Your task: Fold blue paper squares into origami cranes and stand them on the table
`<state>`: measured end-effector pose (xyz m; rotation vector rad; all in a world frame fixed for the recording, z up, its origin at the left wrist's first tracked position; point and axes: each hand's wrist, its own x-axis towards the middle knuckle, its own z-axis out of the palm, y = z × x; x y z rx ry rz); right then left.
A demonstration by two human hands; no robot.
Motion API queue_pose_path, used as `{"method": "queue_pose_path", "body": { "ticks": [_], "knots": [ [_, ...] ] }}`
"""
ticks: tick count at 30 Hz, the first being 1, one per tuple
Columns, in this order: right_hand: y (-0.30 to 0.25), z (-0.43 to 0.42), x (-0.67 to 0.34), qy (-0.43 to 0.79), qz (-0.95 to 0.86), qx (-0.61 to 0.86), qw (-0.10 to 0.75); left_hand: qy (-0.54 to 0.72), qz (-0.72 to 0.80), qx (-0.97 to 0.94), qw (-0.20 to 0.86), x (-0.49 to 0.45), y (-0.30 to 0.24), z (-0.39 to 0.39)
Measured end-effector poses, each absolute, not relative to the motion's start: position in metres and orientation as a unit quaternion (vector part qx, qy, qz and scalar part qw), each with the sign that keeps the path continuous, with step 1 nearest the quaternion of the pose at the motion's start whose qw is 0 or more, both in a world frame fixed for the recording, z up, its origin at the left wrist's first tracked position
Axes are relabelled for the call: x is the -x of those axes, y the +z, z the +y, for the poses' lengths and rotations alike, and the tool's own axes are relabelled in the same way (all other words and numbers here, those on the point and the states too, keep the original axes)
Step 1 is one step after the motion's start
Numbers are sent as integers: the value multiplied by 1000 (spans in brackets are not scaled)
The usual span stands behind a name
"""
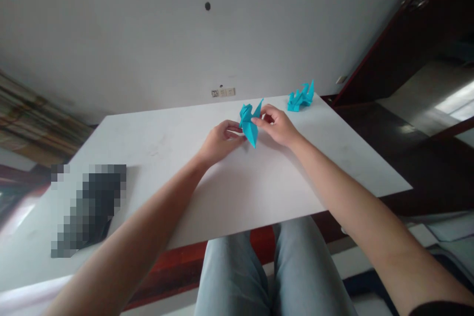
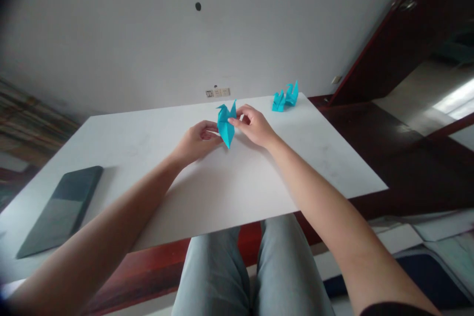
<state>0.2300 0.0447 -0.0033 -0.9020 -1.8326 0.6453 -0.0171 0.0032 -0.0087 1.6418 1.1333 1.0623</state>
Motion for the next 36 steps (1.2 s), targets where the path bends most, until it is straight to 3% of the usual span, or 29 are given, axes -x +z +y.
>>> {"method": "queue_pose_path", "body": {
  "ticks": [11,17,23,31,36],
  "knots": [
    [-19,90,-285,167,-613,557,535,359,479,-723,346,18,4,-2],
    [-25,84,-284,144,-585,644,472,360,487,-714,352,19,9,-3],
    [-25,75,-272,146,-610,641,443,369,478,-724,334,19,3,2],
    [-25,69,-264,186,-657,586,436,316,436,-822,186,23,-7,2],
    [-27,70,-261,242,-685,539,426,299,436,-830,176,24,-3,-1]
  ]
}}
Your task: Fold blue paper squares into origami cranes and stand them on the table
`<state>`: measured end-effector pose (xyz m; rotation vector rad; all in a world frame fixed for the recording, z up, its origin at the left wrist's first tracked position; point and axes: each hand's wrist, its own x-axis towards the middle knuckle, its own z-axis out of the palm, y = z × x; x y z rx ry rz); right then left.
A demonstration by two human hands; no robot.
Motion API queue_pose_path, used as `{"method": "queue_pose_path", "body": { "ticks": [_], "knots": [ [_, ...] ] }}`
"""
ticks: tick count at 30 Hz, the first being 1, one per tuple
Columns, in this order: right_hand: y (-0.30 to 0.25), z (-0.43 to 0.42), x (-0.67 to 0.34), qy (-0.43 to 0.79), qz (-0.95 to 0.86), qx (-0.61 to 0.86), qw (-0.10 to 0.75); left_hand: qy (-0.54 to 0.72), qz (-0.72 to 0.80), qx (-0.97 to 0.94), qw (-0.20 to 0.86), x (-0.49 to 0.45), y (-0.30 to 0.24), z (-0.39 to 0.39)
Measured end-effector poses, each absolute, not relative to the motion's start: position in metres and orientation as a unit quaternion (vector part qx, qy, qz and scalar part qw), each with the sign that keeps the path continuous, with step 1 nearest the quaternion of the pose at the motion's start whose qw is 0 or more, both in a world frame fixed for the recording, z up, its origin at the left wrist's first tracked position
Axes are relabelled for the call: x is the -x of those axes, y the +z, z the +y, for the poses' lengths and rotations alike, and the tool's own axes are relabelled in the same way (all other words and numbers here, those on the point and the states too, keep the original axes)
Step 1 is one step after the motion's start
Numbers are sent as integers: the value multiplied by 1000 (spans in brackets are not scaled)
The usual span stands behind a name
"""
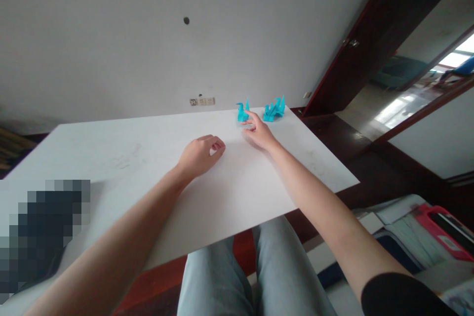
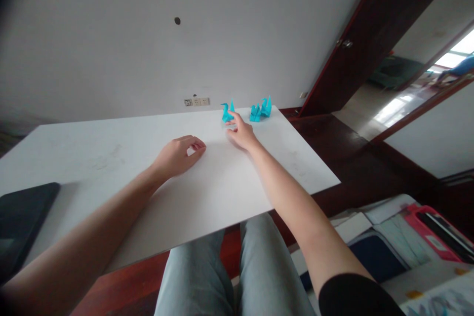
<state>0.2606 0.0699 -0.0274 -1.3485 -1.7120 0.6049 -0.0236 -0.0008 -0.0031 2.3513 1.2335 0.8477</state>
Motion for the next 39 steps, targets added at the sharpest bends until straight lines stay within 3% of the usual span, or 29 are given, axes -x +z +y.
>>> {"method": "queue_pose_path", "body": {
  "ticks": [6,14,26,31,39],
  "knots": [
    [-26,68,-256,250,-699,511,432,299,444,-826,176,25,-3,1],
    [-9,62,-253,191,-681,462,535,307,480,-806,161,27,-6,3],
    [2,34,-232,280,-757,357,470,377,521,-758,106,24,-13,3],
    [0,35,-230,344,-726,347,484,420,502,-742,143,22,-7,3],
    [-3,42,-234,349,-707,348,508,477,438,-735,202,22,1,4]
  ]
}}
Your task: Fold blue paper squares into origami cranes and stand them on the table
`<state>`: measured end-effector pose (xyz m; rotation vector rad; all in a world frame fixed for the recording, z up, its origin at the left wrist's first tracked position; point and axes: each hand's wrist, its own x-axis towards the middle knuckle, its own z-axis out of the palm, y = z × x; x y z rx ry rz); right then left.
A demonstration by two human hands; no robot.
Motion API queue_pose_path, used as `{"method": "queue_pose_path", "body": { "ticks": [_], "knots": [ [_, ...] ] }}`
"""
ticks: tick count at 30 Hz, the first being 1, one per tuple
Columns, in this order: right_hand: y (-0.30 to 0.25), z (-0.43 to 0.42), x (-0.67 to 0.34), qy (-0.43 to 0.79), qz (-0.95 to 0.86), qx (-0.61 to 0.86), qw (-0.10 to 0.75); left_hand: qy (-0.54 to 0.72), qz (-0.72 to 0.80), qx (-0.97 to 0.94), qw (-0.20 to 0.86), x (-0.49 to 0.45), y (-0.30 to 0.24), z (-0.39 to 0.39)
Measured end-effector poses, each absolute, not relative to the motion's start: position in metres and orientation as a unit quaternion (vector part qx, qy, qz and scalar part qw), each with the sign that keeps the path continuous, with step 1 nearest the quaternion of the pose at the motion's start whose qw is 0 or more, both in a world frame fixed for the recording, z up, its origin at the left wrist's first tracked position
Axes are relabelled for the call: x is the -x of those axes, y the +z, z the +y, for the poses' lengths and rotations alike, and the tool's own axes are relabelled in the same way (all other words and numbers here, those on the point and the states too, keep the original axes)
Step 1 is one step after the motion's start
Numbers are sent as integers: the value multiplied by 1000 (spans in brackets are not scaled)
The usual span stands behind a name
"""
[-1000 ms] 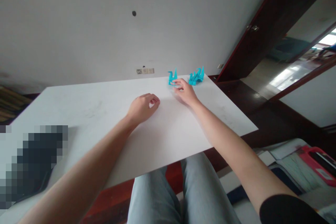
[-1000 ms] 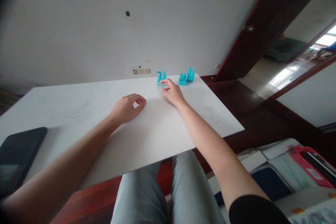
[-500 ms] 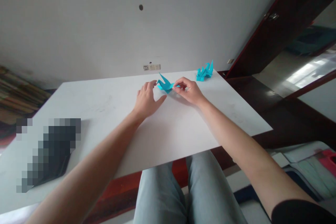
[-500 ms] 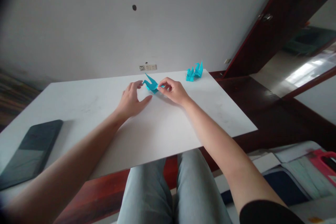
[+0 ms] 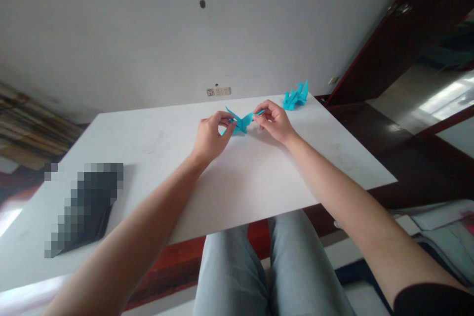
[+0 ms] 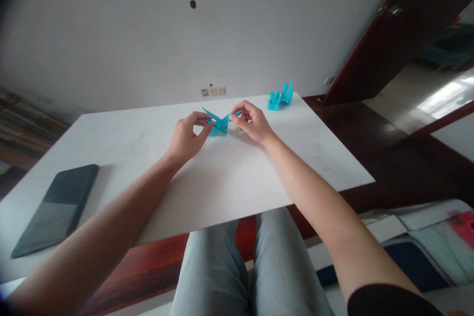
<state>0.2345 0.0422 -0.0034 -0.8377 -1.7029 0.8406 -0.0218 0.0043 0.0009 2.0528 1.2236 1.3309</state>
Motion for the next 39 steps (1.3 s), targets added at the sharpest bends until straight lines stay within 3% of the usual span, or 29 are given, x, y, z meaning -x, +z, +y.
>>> {"method": "queue_pose_path", "body": {
  "ticks": [6,14,20,29,39],
  "knots": [
    [-15,47,-233,376,-699,359,491,500,447,-703,237,19,4,0],
    [-16,45,-228,407,-743,377,376,515,419,-694,279,15,8,-6],
    [-14,48,-229,388,-749,379,380,536,397,-680,304,14,4,-2],
    [-16,50,-230,390,-739,383,393,573,401,-666,260,16,2,4],
    [-15,45,-231,296,-758,374,445,565,425,-636,308,18,-7,13]
  ]
}}
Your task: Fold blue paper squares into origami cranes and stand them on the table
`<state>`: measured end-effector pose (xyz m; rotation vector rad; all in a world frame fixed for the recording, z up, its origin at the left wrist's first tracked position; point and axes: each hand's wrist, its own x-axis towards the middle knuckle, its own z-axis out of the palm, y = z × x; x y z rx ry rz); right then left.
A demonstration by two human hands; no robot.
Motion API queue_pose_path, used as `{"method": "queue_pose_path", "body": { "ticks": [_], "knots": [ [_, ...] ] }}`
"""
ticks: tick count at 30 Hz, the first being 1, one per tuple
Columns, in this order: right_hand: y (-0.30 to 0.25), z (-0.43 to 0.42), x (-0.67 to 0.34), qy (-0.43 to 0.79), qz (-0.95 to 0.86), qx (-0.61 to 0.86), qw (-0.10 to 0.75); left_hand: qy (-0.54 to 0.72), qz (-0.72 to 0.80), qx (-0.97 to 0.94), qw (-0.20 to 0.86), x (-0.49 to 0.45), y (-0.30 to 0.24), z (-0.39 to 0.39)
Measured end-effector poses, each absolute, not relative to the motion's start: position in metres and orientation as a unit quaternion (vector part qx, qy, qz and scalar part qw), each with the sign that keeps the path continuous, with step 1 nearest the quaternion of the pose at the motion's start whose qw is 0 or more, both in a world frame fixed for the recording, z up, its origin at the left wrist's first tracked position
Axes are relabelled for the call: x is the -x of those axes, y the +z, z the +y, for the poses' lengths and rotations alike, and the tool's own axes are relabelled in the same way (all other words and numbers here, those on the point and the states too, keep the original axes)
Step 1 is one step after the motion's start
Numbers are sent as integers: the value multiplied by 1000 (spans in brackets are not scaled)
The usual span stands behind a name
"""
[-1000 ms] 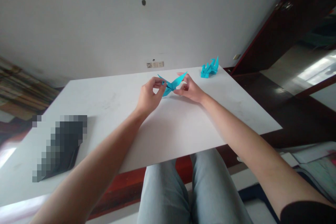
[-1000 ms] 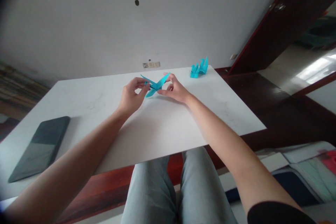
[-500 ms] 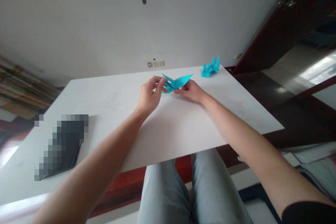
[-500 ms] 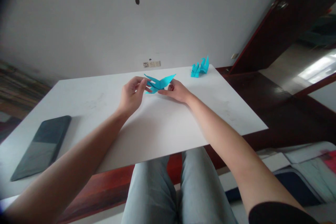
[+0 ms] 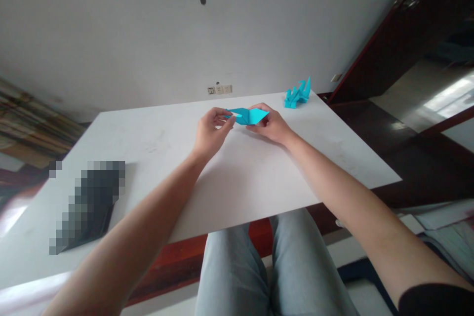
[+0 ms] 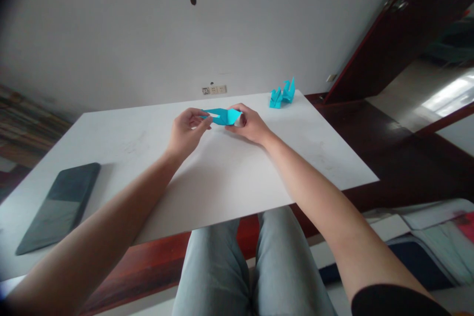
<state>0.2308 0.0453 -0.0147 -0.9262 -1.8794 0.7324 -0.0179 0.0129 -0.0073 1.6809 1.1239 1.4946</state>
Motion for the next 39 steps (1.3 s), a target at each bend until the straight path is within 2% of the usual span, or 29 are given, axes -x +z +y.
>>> {"method": "queue_pose_path", "body": {
  "ticks": [8,24,30,33,39],
  "knots": [
    [-11,44,-234,280,-778,350,440,582,434,-600,337,18,-13,21],
    [-8,41,-235,242,-777,393,427,622,462,-564,284,22,-11,23],
    [-9,44,-234,241,-772,405,427,507,456,-642,350,21,-17,18],
    [-8,43,-233,252,-779,385,425,456,440,-702,325,20,-16,11],
    [-9,42,-231,277,-785,364,417,439,423,-738,288,18,-15,6]
  ]
}}
